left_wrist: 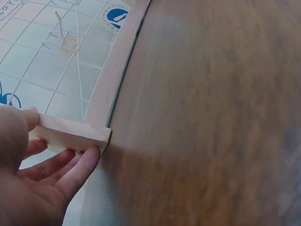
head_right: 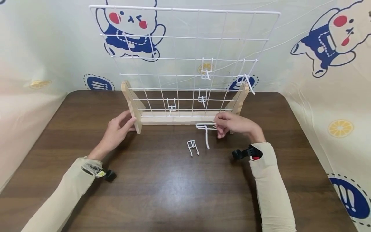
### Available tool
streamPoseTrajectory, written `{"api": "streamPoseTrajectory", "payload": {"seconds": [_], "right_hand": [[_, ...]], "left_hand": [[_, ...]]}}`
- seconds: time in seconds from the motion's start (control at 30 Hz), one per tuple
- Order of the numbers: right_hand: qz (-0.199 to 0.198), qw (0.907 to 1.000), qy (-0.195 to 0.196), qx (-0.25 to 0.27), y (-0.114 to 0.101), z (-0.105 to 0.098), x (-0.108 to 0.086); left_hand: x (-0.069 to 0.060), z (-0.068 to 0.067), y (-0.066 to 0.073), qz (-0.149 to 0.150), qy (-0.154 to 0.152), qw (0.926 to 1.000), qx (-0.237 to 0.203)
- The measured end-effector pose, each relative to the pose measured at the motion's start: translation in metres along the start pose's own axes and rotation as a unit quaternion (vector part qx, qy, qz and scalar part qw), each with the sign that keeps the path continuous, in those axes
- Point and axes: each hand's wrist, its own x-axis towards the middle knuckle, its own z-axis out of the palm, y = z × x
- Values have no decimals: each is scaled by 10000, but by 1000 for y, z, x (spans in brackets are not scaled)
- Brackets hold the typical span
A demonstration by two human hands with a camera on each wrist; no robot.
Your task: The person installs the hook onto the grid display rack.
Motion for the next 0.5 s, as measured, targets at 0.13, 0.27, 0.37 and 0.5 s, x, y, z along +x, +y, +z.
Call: {"api": "streamPoseTrajectory", "payload": {"seconds": [0.13, 0.27, 0.37, 0.5], "right_hand": [[251, 9949, 42, -977, -11, -3, -12], [458, 9805, 304, -1886, -20, 7, -9], [569, 9586, 726, -2695, -25, 20, 1], [520, 9177, 1453, -3660, -31, 32, 9]], "left_hand": [[1, 0, 9, 20, -18, 10000, -12], [-3, -2, 27, -8, -24, 10000, -4], [-6, -3, 37, -50, -18, 9999, 87], [-8, -2, 41, -91, -65, 9999, 106]]}}
